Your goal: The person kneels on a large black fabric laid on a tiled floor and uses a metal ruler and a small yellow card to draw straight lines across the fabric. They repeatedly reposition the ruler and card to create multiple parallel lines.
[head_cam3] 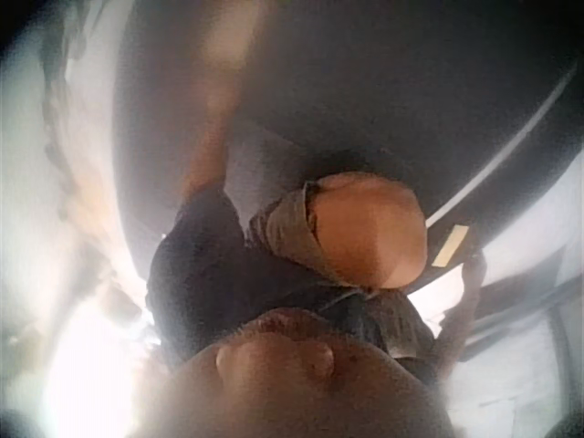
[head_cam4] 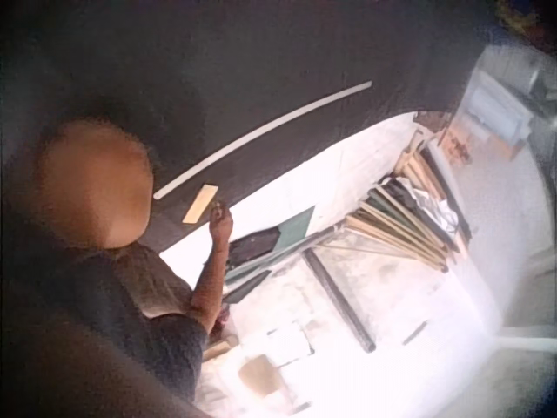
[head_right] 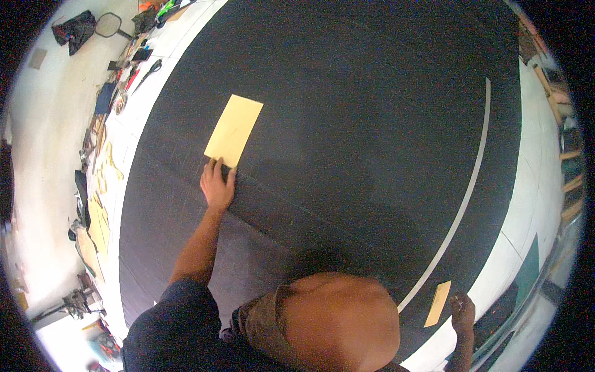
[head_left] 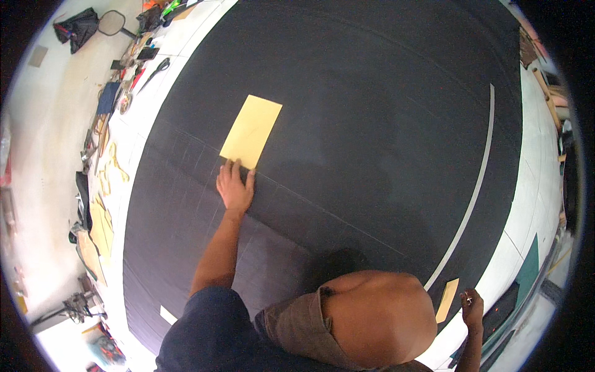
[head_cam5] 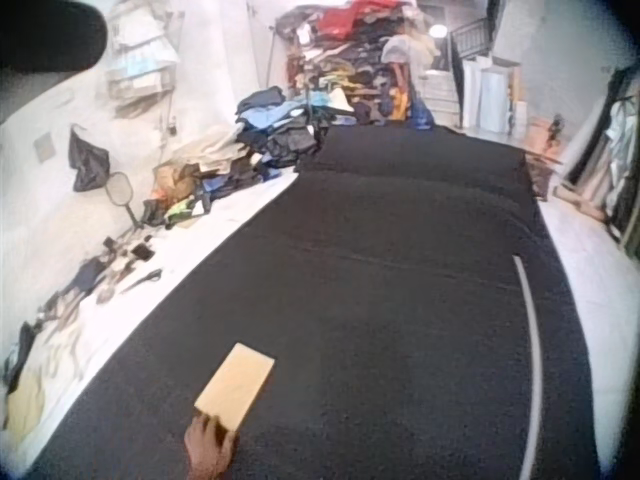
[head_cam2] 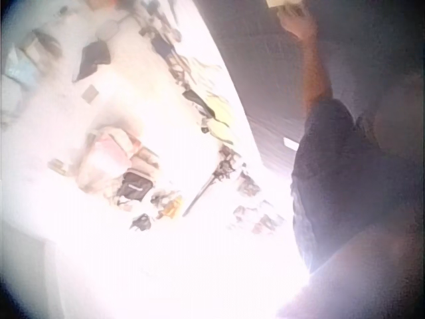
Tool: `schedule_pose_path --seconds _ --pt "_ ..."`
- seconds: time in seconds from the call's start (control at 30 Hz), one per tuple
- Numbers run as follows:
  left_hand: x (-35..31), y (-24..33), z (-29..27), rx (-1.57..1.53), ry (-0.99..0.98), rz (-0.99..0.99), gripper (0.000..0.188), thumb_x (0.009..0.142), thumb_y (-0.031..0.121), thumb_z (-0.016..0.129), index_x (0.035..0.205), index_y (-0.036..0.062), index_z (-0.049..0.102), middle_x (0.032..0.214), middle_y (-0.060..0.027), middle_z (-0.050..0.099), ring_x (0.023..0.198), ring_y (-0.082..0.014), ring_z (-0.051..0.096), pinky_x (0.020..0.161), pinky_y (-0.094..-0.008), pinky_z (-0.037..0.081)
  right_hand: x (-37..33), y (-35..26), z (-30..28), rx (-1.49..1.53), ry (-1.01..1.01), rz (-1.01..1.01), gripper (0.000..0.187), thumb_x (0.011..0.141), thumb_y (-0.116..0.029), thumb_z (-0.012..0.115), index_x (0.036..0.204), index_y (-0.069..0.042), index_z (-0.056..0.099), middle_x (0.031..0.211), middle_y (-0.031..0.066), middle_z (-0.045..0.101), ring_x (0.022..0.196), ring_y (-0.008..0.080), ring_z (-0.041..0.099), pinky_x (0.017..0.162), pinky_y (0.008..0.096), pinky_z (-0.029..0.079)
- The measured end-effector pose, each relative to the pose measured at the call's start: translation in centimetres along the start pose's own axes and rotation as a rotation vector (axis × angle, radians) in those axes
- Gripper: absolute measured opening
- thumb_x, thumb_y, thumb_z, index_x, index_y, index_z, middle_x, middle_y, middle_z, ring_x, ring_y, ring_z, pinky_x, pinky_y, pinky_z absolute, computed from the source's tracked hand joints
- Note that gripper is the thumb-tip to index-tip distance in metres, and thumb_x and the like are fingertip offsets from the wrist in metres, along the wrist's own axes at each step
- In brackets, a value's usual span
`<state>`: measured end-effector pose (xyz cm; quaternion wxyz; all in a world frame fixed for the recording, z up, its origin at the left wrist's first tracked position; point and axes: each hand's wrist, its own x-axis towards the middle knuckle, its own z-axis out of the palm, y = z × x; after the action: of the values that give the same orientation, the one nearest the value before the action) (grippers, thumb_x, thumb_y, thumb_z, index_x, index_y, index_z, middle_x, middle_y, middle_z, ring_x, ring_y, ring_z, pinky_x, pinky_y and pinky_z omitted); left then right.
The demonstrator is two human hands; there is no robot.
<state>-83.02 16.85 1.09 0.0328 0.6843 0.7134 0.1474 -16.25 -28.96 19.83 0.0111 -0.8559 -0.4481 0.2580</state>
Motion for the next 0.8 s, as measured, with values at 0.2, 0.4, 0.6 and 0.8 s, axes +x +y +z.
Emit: schedule_pose_path --seconds 0.2,0.4,0.6,0.8 --pt "2.9 2.3 -0.7 0.169 -0.135 -0.084 0.059 0.102 0.054 0.055 0.142 0.0107 0.058 0.159 -0.0105 0.045 0.153 -0.0346 0.031 0.125 -0.0683 0.008 1.8 -1.9 0.4 -0.067 -0.065 -0.010 0.028 0.096 -0.016 0.071 0.115 0.005 0.068 0.103 0.0242 0.074 0.091 0.0339 0.074 0.079 0.0407 0.057" --pt "6.5 -1.9 -0.9 0.176 -0.128 -0.175 0.060 0.101 0.055 0.057 0.145 0.0132 0.057 0.160 -0.0062 0.046 0.154 -0.0316 0.033 0.125 -0.0683 0.007 2.6 -5.0 -0.7 -0.047 -0.090 0.035 0.030 0.096 -0.019 0.072 0.115 0.003 0.069 0.103 0.0247 0.074 0.094 0.0369 0.074 0.081 0.0434 0.058" --pt "8.7 -7.0 -2.0 0.175 -0.150 -0.271 0.061 0.101 0.055 0.058 0.149 0.0163 0.055 0.161 -0.0050 0.046 0.152 -0.0292 0.038 0.124 -0.0684 0.012 1.9 -4.5 0.0 -0.088 -0.171 0.026 0.035 0.095 -0.021 0.074 0.119 0.004 0.069 0.108 0.0246 0.075 0.098 0.0387 0.075 0.083 0.0436 0.059" --pt "9.3 -9.2 -1.5 0.082 -0.104 -0.225 0.062 0.099 0.055 0.062 0.148 0.0172 0.057 0.160 -0.0077 0.048 0.151 -0.0315 0.041 0.124 -0.0648 0.019 2.2 -4.5 0.4 -0.077 -0.212 0.058 0.038 0.095 -0.023 0.075 0.120 0.004 0.068 0.108 0.0246 0.075 0.097 0.0391 0.075 0.083 0.0441 0.059"
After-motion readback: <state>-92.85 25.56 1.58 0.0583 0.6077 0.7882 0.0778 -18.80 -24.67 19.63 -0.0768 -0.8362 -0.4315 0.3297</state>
